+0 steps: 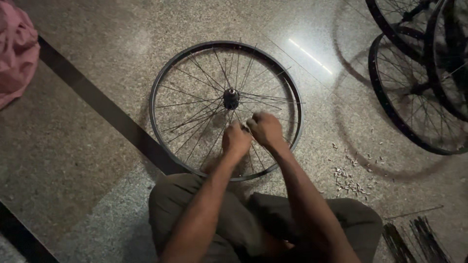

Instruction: The person sits on the floor and installs spokes into a bicycle wheel rim. They pick up individual spokes and small metal nuts, insert the spoke ends into the rim holes, and secure them by hand. The process is repeated for multiple spokes around the wheel.

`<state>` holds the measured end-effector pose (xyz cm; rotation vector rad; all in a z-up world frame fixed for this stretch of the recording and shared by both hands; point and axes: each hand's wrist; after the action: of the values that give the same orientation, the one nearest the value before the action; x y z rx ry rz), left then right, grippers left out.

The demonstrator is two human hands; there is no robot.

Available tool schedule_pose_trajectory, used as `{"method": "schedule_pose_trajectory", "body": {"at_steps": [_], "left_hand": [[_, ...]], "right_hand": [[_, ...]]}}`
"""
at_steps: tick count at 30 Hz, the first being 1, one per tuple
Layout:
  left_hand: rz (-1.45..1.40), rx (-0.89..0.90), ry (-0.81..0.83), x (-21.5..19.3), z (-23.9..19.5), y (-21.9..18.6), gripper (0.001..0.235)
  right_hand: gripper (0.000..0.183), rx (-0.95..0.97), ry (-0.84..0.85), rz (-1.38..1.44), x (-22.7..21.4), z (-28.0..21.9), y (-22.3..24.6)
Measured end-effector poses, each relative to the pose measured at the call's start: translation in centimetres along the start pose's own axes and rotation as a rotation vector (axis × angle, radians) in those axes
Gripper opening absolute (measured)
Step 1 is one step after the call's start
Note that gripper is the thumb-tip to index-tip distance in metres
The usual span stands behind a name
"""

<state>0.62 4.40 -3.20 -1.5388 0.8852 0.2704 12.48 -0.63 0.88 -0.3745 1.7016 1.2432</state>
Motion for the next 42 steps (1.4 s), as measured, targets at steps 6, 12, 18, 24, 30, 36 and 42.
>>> {"method": "schedule_pose_trajectory", "body": {"at_steps": [6,12,18,24,30,36,42], "left_hand": [[-0.568,-0.235,0.279,0.4,-0.1,-0.5,0.036],[0.060,0.141,0.090,0.2,-2.4,-1.5,0.040],[0.254,0.123,0.278,2.6,-6.3,0.0,0.052],[0.096,0.205,0.285,4.3,-7.7,2.0,0.044],[-0.095,-0.119,0.451,0.9,-8.2,-1.2,0.035],[-0.438,-0.179,0.578,-1.6,-7.2,-3.7,0.036],[-0.482,-0.194,0.561,-0.1,-6.6,-2.8,0.028]], "right_hand": [[0.036,0.133,0.132,0.192,-3.4,-9.3,0.5],[0.024,0.526,-0.034,1.023,-3.6,-16.1,-6.1],[0.034,0.762,-0.221,1.749,0.0,-19.6,-10.7],[0.038,0.588,-0.313,1.532,-0.1,-19.3,-7.3],[0.031,0.580,-0.365,1.427,-1.5,-19.8,-5.5],[0.028,0.551,-0.351,1.045,0.8,-19.7,-6.6],[0.025,0.502,-0.390,1.095,2.1,-19.7,-6.0]]}}
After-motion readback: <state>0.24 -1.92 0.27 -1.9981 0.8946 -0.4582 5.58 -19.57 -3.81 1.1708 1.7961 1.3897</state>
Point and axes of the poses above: each hand's wrist, its own z-axis towards the middle knuckle, its own x-axis out of the palm, y = z × x, and after that the axes turned 5 degrees about -y, right-handed
